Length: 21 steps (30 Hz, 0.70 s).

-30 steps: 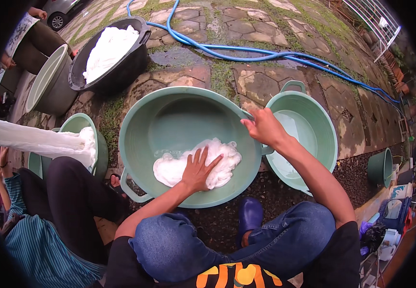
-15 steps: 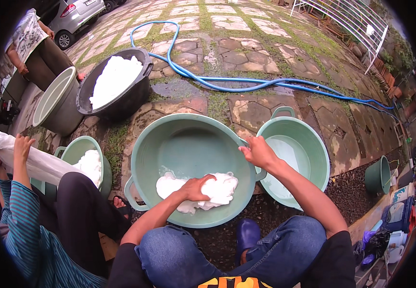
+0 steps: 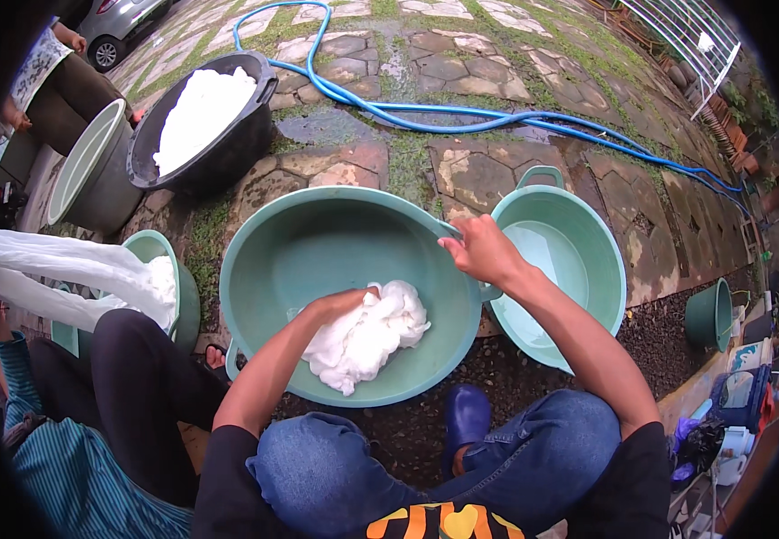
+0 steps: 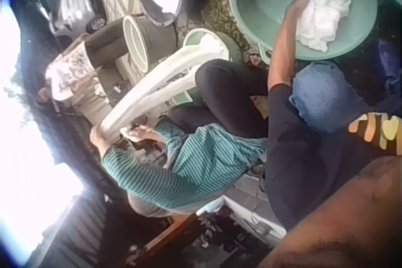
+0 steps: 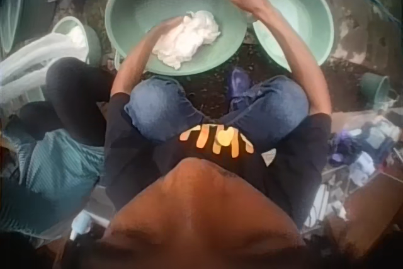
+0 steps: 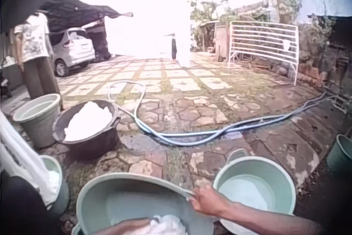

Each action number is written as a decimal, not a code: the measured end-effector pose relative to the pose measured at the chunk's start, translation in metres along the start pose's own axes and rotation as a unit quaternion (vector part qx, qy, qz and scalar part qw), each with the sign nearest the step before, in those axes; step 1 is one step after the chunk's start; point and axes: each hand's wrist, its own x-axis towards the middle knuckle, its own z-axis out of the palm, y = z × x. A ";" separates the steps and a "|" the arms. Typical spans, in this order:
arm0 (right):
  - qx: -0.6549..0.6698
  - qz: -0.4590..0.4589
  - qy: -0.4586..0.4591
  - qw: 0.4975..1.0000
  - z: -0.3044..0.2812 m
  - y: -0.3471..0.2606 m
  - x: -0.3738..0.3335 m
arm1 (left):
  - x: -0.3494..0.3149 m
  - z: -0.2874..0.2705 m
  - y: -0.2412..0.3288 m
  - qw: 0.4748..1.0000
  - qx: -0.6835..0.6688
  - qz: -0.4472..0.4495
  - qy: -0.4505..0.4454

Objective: The person wrings water out of a white fabric by hand, places it into a basin of water, and then transfers it to another basin.

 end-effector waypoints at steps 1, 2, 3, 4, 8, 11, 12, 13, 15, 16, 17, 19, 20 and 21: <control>-0.011 -0.009 0.004 1.000 0.001 0.007 -0.001 | 0.000 0.002 0.007 0.987 0.139 0.000 0.077; -0.025 -0.023 0.013 0.999 0.000 0.014 -0.001 | -0.003 0.005 0.015 0.947 0.281 0.008 0.153; 0.000 0.038 -0.005 0.999 -0.005 0.008 -0.004 | -0.016 0.021 0.019 0.907 0.335 0.077 0.244; -0.009 0.046 -0.006 0.999 -0.010 0.008 -0.009 | -0.035 0.043 0.033 0.849 0.383 0.152 0.330; -0.018 0.018 -0.003 1.000 -0.003 0.010 -0.002 | -0.052 0.065 0.026 0.683 0.450 0.400 0.414; -0.023 0.028 -0.006 0.999 -0.004 0.010 -0.004 | -0.048 0.100 0.023 0.612 0.612 0.338 0.369; -0.022 0.036 -0.007 0.999 -0.005 0.008 -0.004 | -0.040 0.097 0.019 0.610 0.629 0.322 0.358; -0.020 0.040 0.000 0.999 -0.005 0.009 -0.004 | -0.033 0.094 0.016 0.606 0.647 0.306 0.348; -0.019 0.052 0.016 0.998 -0.006 0.016 -0.008 | -0.013 0.081 0.014 0.723 0.593 0.255 0.245; -0.020 0.062 0.007 0.998 -0.006 0.018 -0.011 | -0.006 0.075 0.011 0.774 0.560 0.225 0.191; -0.022 0.067 -0.003 0.998 -0.007 0.021 -0.012 | 0.004 0.069 0.006 0.786 0.530 0.266 0.177; -0.025 0.077 -0.008 0.997 -0.010 0.027 -0.011 | 0.016 0.058 0.010 0.817 0.519 0.222 0.122; -0.026 0.085 -0.008 0.996 -0.009 0.033 -0.011 | 0.022 0.054 0.012 0.833 0.509 0.197 0.091; -0.027 0.096 -0.012 0.995 -0.007 0.039 -0.013 | 0.023 0.056 0.022 0.860 0.488 0.146 0.039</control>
